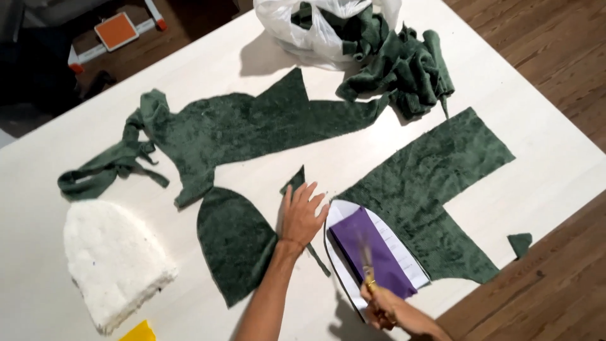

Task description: Cutting fabric pieces following the outline of a paper template using scissors.

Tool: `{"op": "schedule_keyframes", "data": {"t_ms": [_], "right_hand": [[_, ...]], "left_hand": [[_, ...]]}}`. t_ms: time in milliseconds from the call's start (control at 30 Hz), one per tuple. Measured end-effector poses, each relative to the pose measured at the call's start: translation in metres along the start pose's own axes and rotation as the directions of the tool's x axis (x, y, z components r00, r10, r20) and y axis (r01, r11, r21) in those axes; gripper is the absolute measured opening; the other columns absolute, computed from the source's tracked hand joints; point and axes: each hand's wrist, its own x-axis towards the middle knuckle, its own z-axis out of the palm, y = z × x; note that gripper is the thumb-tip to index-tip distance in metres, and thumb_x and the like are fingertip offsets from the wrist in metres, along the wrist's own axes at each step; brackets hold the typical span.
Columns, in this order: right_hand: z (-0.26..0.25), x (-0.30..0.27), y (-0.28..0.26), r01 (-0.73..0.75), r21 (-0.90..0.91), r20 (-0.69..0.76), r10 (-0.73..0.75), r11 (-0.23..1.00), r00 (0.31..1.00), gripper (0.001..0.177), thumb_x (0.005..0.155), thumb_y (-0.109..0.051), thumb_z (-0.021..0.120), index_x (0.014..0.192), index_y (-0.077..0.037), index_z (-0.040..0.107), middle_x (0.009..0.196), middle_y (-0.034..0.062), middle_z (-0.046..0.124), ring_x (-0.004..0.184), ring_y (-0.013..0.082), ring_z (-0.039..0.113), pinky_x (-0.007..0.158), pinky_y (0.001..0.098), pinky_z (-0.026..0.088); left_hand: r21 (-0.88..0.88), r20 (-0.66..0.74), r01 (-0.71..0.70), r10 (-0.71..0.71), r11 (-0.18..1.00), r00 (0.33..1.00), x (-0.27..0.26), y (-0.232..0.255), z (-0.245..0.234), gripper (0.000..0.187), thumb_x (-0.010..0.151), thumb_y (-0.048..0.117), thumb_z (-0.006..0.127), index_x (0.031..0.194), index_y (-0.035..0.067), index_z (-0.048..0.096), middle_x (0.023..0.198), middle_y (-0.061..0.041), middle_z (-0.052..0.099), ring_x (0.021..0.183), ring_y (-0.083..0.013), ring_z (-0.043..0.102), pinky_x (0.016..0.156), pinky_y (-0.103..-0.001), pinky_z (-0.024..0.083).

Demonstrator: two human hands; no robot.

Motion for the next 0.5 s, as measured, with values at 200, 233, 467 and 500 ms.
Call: {"op": "schedule_keyframes", "data": {"t_ms": [200,233,467,500], "right_hand": [[-0.030,-0.047,-0.022,-0.168,0.089,-0.236,0.185,0.982,0.954,0.060,0.089,-0.074,0.034,0.104,-0.017,0.047,0.068,-0.0029,0.045,0.054,0.0109,0.034,0.052,0.0287,0.026],[-0.044,-0.048,-0.017,-0.174,0.082,-0.228,0.188,0.981,0.955,0.060,0.089,-0.074,0.034,0.104,-0.017,0.047,0.068,-0.0029,0.045,0.054,0.0109,0.034,0.052,0.0287,0.026],[-0.093,-0.050,-0.077,-0.142,-0.063,-0.202,0.127,0.988,0.971,0.048,0.099,-0.062,0.039,0.099,-0.014,0.046,0.060,0.0010,0.036,0.051,0.0117,0.026,0.049,0.0301,0.019],[-0.098,-0.052,-0.087,-0.116,-0.144,-0.179,0.089,0.983,0.980,0.049,0.102,-0.060,0.038,0.097,-0.012,0.045,0.059,0.0005,0.035,0.051,0.0114,0.027,0.048,0.0300,0.019]], "left_hand": [[-0.146,0.026,0.106,-0.103,0.984,0.994,0.007,0.010,0.020,0.035,0.087,0.038,0.077,0.115,0.017,0.073,0.150,-0.010,0.049,0.149,-0.0311,0.031,0.127,-0.053,0.013],[-0.144,0.022,0.116,-0.114,0.983,0.993,0.011,0.015,0.013,0.035,0.087,0.038,0.077,0.115,0.017,0.073,0.150,-0.010,0.049,0.149,-0.0311,0.031,0.127,-0.053,0.013],[-0.145,0.072,0.210,-0.201,0.967,0.977,0.018,0.030,0.000,0.019,0.083,0.027,0.081,0.098,0.017,0.074,0.156,-0.010,0.044,0.154,-0.0317,0.023,0.128,-0.055,0.009],[-0.125,0.088,0.219,-0.209,0.968,0.974,0.020,0.033,-0.001,0.018,0.083,0.026,0.081,0.097,0.017,0.073,0.158,-0.010,0.042,0.155,-0.0316,0.022,0.128,-0.056,0.008]]}}
